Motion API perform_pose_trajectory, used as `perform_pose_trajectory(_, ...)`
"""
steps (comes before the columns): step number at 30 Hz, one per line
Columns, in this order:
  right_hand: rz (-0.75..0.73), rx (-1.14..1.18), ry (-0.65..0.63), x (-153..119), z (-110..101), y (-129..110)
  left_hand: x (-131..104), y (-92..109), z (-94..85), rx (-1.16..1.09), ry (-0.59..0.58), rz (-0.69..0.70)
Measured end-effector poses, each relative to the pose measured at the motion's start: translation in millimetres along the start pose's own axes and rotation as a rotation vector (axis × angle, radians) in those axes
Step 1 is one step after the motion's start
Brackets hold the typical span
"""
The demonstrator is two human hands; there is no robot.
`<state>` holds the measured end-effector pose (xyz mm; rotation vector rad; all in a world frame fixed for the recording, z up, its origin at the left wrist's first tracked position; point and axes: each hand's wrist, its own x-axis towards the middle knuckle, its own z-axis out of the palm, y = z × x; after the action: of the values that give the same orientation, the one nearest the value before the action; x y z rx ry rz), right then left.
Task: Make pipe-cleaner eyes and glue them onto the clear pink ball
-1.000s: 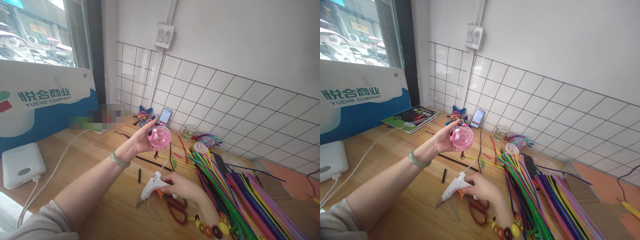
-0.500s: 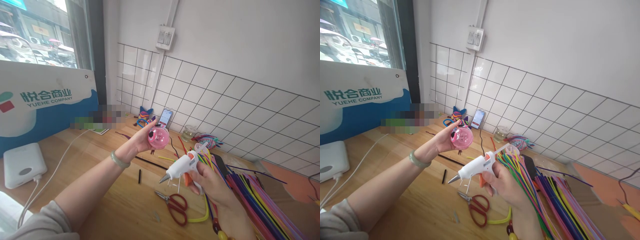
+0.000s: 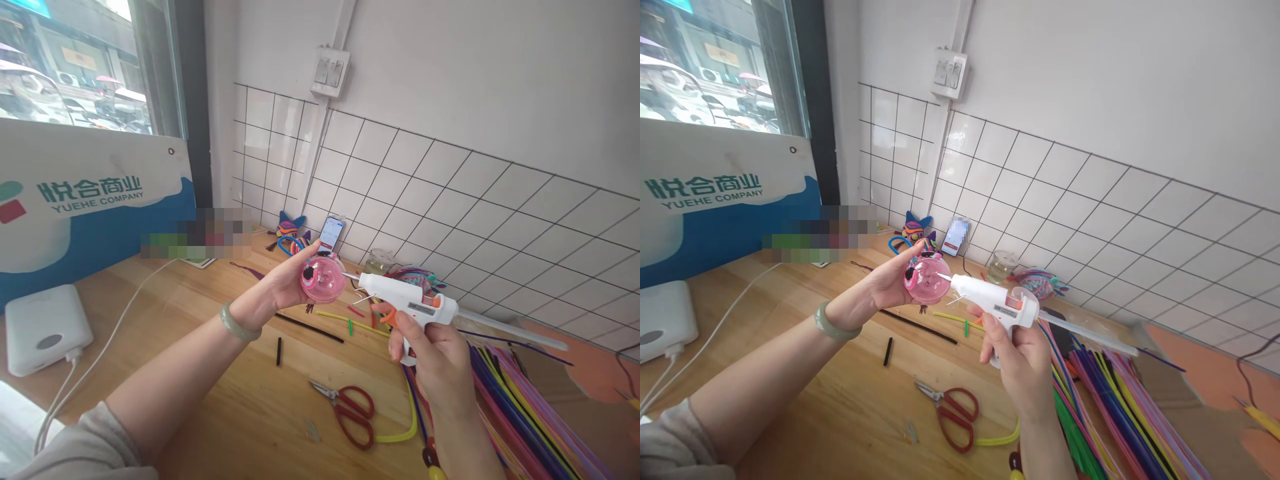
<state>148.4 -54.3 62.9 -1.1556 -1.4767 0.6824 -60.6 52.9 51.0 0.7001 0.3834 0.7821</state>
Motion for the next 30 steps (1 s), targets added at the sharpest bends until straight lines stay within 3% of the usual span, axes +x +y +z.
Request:
perform_pose_trajectory(7,-0.159,-0.284,0.123,-9.6,8.7,-12.7,0.5,-5.2,5.5,0.145,0.140,0.049)
perform_pose_trajectory(12,-0.224,-0.425,0.118,-12.0,11.1,-11.8,-0.8,-8.3,10.0,0.238,0.102,0.055)
perform_pose_trajectory(16,-0.288,-0.517,0.123,-12.0,11.1,-9.0,-2.1,-8.7,12.4,0.244,0.139,0.052)
perform_pose_trajectory(30,-0.471,-0.583,0.112,-11.0,10.1,4.0,-3.6,-11.5,16.1,0.221,0.119,0.050)
